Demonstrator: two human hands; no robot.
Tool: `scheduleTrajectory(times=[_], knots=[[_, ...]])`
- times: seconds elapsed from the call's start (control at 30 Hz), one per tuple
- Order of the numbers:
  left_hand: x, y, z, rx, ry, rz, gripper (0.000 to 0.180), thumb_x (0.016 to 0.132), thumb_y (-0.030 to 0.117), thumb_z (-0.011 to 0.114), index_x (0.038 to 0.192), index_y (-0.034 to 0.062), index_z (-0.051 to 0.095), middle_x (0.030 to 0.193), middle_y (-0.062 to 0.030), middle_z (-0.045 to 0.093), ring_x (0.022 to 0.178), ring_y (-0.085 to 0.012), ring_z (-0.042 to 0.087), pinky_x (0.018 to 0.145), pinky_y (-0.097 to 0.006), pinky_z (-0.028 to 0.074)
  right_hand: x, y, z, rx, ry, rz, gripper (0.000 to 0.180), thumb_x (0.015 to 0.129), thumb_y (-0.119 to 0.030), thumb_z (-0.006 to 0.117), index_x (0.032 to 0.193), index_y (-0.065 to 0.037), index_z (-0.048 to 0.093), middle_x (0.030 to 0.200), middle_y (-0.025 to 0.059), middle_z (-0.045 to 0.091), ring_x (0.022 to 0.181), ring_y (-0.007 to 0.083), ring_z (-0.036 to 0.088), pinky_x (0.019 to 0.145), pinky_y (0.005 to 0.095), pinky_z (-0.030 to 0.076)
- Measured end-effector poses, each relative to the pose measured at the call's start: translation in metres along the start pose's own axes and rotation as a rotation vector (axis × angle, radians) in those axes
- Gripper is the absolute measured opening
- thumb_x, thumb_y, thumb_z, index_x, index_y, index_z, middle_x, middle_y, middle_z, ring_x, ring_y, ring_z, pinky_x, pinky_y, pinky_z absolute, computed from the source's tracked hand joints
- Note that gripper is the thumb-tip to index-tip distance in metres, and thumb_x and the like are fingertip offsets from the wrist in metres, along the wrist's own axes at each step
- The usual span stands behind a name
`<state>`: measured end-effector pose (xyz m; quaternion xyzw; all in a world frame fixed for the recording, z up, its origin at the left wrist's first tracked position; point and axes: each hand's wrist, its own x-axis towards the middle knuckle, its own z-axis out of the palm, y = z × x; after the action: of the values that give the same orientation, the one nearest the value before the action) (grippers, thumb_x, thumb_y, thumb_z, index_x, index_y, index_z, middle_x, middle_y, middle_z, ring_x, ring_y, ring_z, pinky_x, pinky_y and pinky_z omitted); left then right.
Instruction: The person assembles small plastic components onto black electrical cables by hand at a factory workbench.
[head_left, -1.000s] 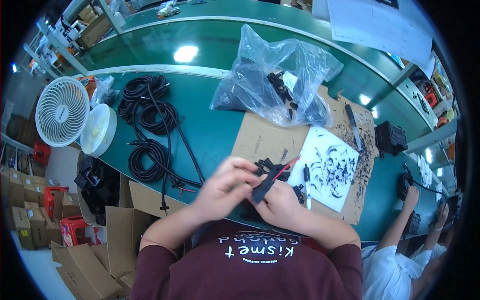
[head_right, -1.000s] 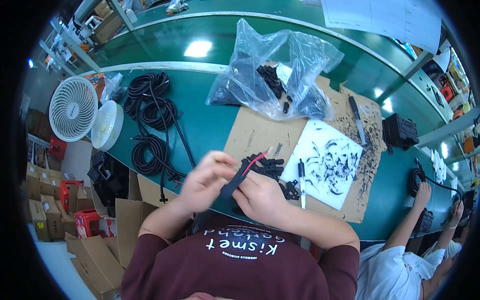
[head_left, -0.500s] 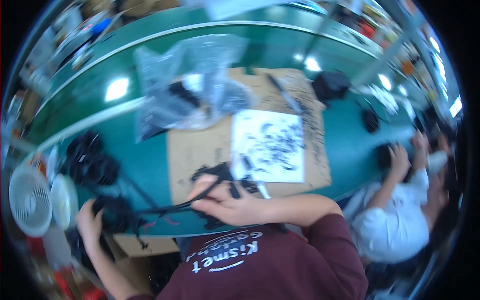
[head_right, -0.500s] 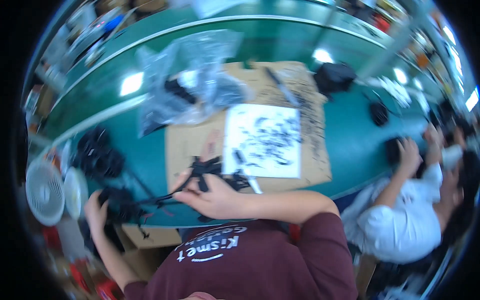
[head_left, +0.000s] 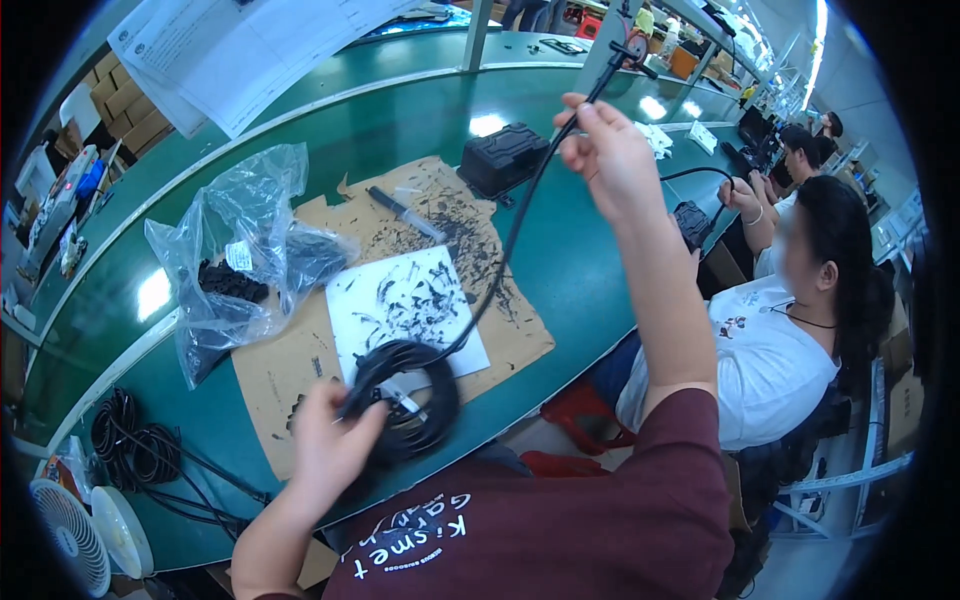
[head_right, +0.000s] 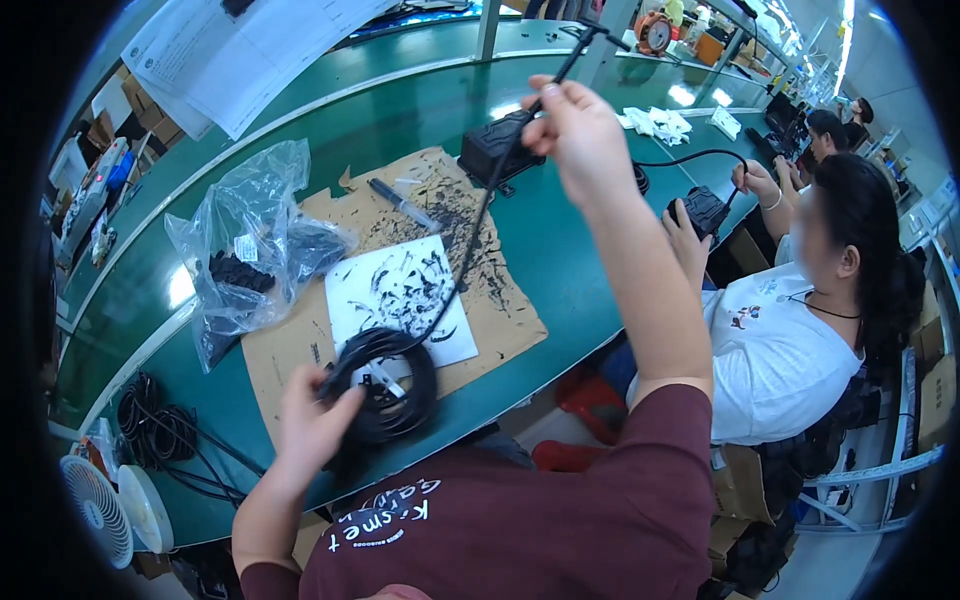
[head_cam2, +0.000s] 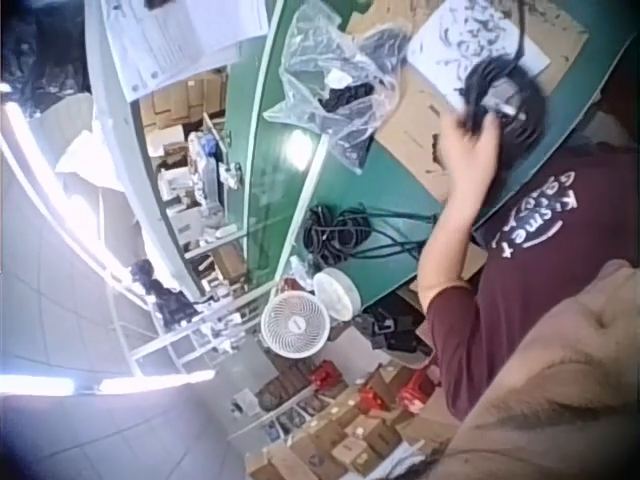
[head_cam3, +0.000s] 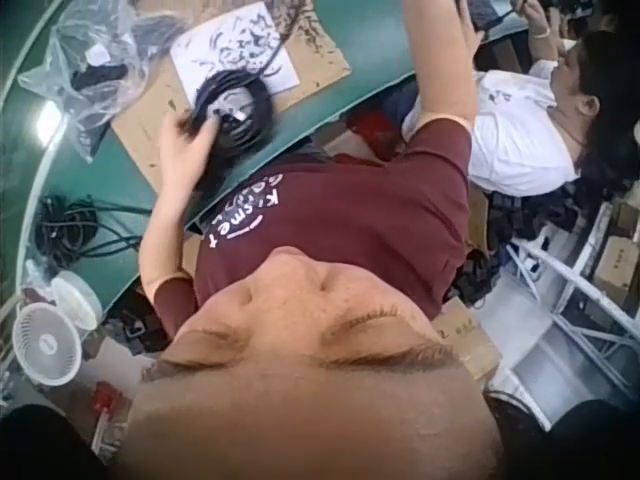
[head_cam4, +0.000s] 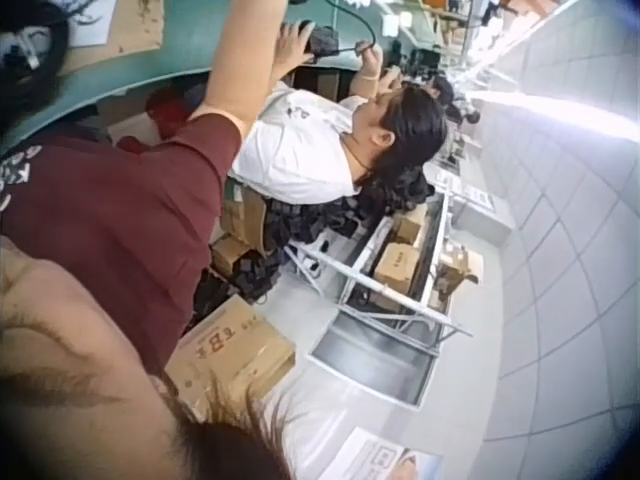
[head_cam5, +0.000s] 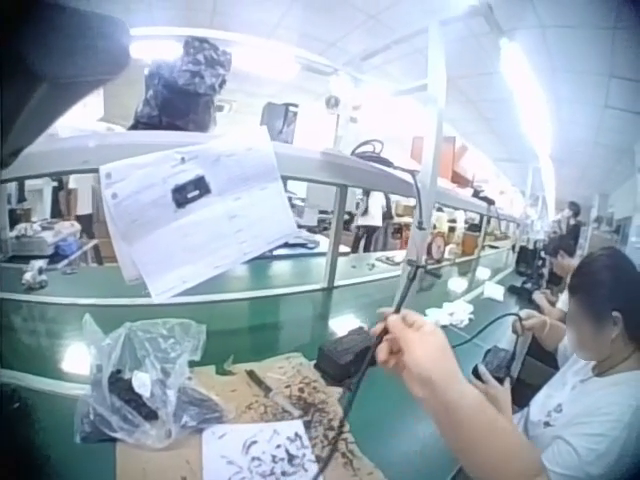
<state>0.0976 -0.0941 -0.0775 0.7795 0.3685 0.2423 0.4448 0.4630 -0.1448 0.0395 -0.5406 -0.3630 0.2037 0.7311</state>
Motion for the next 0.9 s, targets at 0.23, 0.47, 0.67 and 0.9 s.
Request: scheduleTrajectory(times=[0.23,0.47,0.67,0.9], knots=[[0.055,0.040,0.181,-0.260,-0.170,0.009,0.032,0.079,0.021,0.066,0.094,-0.0031,0.052,0.081,-0.0188,0.058,0.076,-0.0324,0.058,0.069,-0.040,0.047,0.093,0.004,-0.043,-0.565,0.295,-0.264,0.024,0.092,-0.017,0.050,0.105,0.000,0.059,0.079,0.0065,0.063,0.060,0.0131,0.057,0.057,0.0266,0.045],[0.006,0.065,0.145,-0.114,-0.665,0.467,0.038,0.084,0.016,0.060,0.115,0.0000,0.046,0.101,-0.0172,0.053,0.085,-0.0315,0.059,0.074,-0.037,0.048,0.142,0.094,-0.041,-1.157,0.235,-0.332,0.024,0.088,-0.018,0.050,0.103,-0.001,0.060,0.088,0.0172,0.064,0.087,0.0340,0.061,0.075,0.0403,0.047],[-0.027,0.009,0.018,-0.050,-0.280,0.127,0.026,0.082,0.011,0.064,0.105,0.0015,0.056,0.090,-0.0119,0.061,0.080,-0.0196,0.063,0.070,-0.029,0.051,0.158,0.176,-0.021,-1.167,0.179,-0.164,0.026,0.086,-0.018,0.049,0.100,0.000,0.062,0.094,0.0232,0.062,0.093,0.0391,0.059,0.082,0.0451,0.046],[-0.098,-0.083,-0.095,0.024,0.302,-0.293,0.015,0.085,0.008,0.060,0.096,-0.0014,0.058,0.086,-0.0097,0.062,0.076,-0.0144,0.060,0.070,-0.027,0.049,0.166,0.236,-0.060,-1.523,0.053,-0.251,0.025,0.088,-0.017,0.046,0.092,-0.001,0.064,0.088,0.0200,0.064,0.084,0.0364,0.062,0.071,0.0439,0.050]])
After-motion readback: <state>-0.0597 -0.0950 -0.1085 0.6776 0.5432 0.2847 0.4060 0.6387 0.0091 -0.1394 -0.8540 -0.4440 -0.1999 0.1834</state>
